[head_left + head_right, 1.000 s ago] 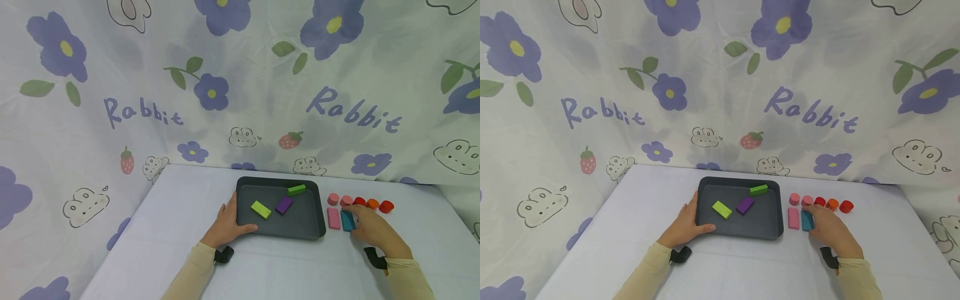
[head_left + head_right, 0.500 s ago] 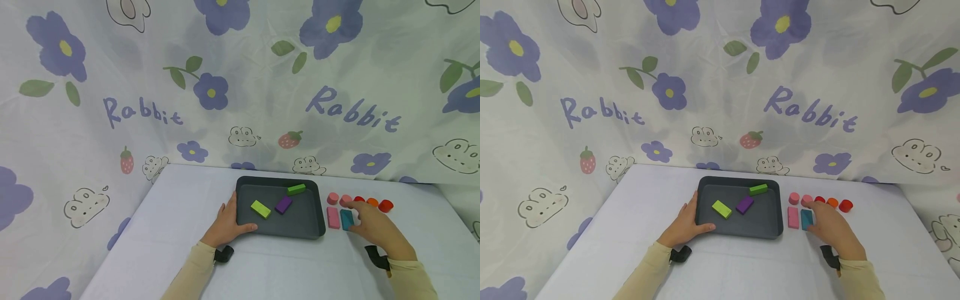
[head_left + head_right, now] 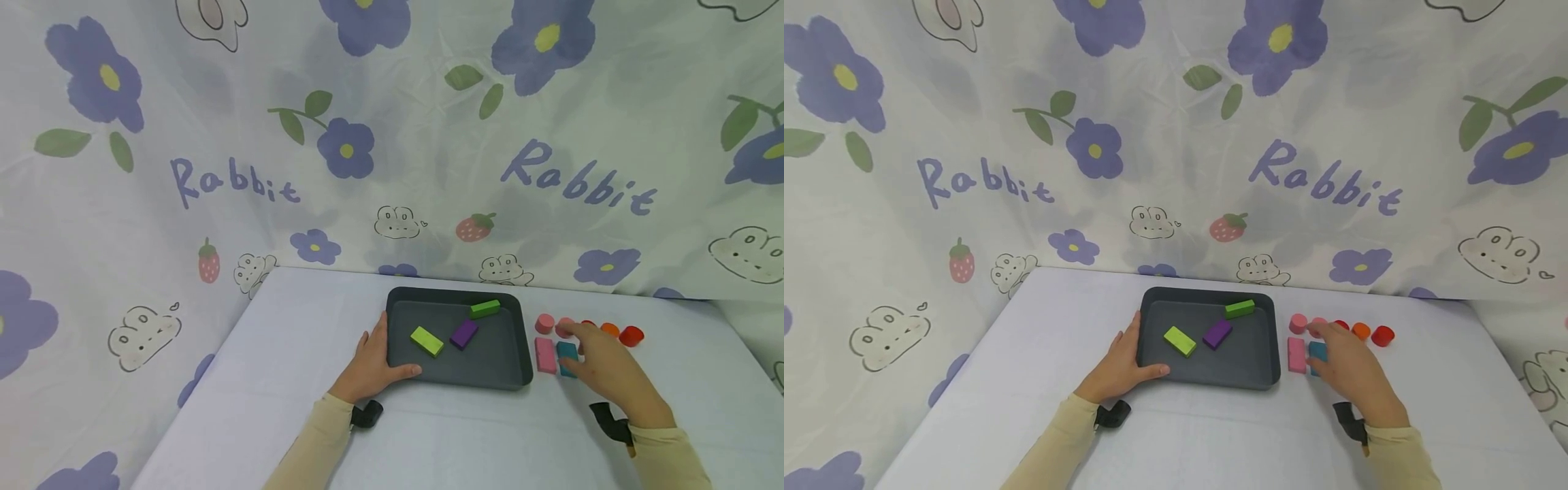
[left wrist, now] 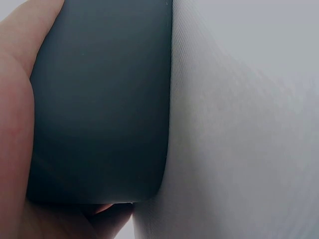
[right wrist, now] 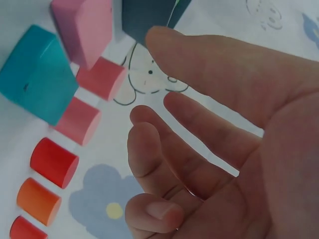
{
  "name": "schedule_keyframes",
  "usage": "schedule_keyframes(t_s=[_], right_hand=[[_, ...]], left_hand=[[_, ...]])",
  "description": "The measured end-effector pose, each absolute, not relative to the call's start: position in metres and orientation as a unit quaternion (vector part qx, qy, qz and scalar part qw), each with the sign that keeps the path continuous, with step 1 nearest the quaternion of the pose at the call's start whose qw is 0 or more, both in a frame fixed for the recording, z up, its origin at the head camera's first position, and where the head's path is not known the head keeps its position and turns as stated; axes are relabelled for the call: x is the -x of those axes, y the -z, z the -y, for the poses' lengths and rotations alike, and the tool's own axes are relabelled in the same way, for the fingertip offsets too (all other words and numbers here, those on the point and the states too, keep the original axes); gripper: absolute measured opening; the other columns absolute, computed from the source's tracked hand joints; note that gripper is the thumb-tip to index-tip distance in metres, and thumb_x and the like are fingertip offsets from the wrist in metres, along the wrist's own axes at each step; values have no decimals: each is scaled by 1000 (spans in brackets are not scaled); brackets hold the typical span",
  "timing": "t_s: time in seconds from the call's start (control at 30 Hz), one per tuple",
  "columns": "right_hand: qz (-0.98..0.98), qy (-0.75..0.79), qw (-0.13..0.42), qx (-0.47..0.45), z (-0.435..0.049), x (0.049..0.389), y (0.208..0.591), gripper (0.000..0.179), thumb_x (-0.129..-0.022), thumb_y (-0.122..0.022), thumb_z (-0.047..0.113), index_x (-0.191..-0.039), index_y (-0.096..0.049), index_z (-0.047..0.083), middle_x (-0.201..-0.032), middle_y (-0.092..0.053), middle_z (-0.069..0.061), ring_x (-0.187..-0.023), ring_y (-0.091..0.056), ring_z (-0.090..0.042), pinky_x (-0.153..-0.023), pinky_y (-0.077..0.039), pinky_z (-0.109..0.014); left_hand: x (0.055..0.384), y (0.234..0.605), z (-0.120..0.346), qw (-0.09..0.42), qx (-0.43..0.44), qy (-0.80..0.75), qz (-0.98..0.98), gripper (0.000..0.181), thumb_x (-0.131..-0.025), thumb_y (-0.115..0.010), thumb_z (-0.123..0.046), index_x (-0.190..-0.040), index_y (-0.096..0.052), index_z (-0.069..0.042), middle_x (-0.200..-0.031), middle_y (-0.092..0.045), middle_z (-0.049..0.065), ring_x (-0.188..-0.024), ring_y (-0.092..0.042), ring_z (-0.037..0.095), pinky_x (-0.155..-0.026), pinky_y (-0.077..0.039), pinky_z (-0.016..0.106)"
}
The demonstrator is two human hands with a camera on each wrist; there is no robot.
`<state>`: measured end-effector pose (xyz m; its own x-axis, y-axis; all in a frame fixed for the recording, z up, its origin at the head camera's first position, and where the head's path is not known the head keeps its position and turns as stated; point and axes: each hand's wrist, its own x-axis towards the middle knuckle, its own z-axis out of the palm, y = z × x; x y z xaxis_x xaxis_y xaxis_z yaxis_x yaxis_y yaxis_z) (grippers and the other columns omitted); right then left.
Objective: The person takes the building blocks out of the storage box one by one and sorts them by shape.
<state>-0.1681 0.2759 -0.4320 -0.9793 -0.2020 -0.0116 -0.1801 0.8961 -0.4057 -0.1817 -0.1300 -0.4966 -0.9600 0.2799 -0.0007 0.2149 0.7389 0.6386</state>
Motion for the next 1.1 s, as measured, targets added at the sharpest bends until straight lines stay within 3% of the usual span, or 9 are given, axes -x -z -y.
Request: schedule_keyframes(t_s=[0.13, 0.43, 0.57, 0.77, 0.97, 1.1], right_hand=[[-971, 213, 10, 103, -271, 167, 433, 59, -83, -83, 18, -131, -58, -6, -110, -66, -19, -84, -55, -24, -64, -55, -35], [-963, 237, -40, 122, -258, 164, 435, 60, -86, -81, 20, -137, -57, -3, -119, -66, -22, -91, -60, -30, -79, -58, -53], [-961, 246, -57, 109, -251, 162, 437, 59, -87, -80, 19, -137, -58, -2, -118, -65, -20, -91, -58, -28, -78, -59, -49], [-956, 269, -65, 98, -239, 164, 440, 65, -84, -83, 19, -138, -55, -4, -115, -66, -19, -82, -56, -23, -62, -54, -29], [-948, 284, -84, 115, -226, 168, 441, 63, -85, -81, 17, -138, -54, -4, -118, -67, -21, -84, -57, -24, -65, -54, -29], [-944, 290, -93, 129, -217, 169, 442, 60, -85, -82, 15, -135, -56, -5, -109, -66, -18, -76, -53, -20, -58, -49, -25]], left_hand=[[182, 498, 130, 46, -134, -337, -931, 130, -79, -73, -69, -160, 4, -1, -168, -4, 12, -153, -15, 25, -124, -1, 49], [180, 497, 131, 50, -135, -343, -928, 130, -79, -73, -68, -160, 4, 0, -168, -4, 13, -153, -15, 27, -124, -2, 50], [180, 496, 129, 54, -138, -349, -925, 129, -80, -73, -67, -160, 3, 0, -168, -5, 14, -153, -14, 29, -124, -2, 51], [179, 495, 129, 50, -138, -348, -926, 129, -80, -74, -66, -160, 2, 1, -168, -6, 15, -153, -15, 29, -124, -2, 51], [180, 493, 130, 42, -138, -343, -928, 128, -81, -75, -62, -159, 2, 2, -168, -7, 15, -153, -17, 28, -123, -4, 53], [179, 492, 130, 45, -136, -343, -928, 128, -81, -75, -63, -160, 2, 1, -168, -7, 15, -153, -17, 27, -123, -3, 52]])
